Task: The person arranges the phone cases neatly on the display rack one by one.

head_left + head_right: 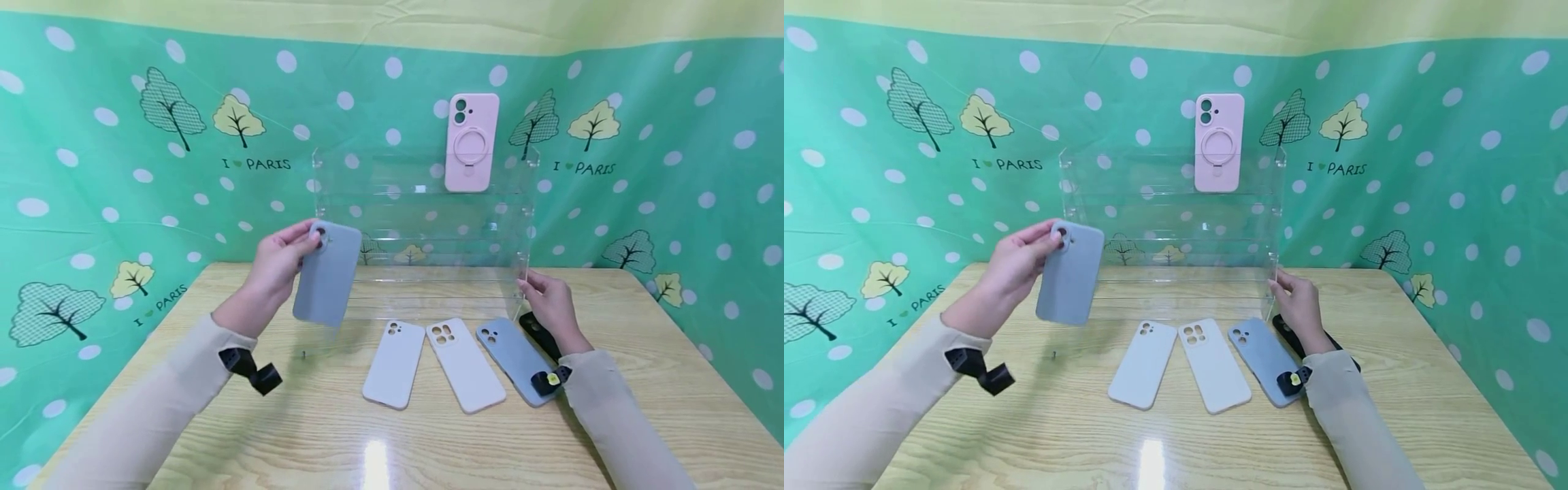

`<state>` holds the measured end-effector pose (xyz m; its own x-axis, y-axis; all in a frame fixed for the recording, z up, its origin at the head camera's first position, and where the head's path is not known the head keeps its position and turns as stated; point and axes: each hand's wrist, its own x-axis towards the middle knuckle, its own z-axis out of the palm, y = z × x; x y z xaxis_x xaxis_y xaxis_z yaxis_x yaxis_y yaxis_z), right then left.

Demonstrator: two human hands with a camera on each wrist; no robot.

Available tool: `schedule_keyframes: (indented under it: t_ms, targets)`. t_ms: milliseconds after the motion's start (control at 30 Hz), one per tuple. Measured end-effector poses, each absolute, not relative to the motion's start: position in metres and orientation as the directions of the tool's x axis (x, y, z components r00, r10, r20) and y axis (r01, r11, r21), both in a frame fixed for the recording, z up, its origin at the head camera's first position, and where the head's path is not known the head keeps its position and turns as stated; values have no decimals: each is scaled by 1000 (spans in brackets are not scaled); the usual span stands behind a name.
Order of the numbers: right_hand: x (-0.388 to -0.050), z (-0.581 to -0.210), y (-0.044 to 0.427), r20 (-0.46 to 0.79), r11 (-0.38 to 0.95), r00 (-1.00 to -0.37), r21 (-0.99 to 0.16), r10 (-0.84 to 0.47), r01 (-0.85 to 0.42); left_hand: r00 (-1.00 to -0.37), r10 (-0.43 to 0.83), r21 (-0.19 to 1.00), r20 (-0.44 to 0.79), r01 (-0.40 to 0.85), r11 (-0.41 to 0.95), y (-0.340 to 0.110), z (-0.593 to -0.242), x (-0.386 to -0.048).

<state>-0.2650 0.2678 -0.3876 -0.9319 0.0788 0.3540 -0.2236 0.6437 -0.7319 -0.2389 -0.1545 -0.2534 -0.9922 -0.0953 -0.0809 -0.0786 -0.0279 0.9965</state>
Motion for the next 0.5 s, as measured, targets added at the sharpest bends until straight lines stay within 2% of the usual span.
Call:
schedule_keyframes:
  t_ms: [233, 500]
  targets:
    - [-266, -388, 269, 360, 643, -930, -732, 80, -227, -993, -116, 960, 20, 51, -276, -140, -205, -262]
    - [-266, -388, 268, 376, 644, -924, -725, 74, -244, -982, -156, 840, 109, 175, -513, -128, -152, -289]
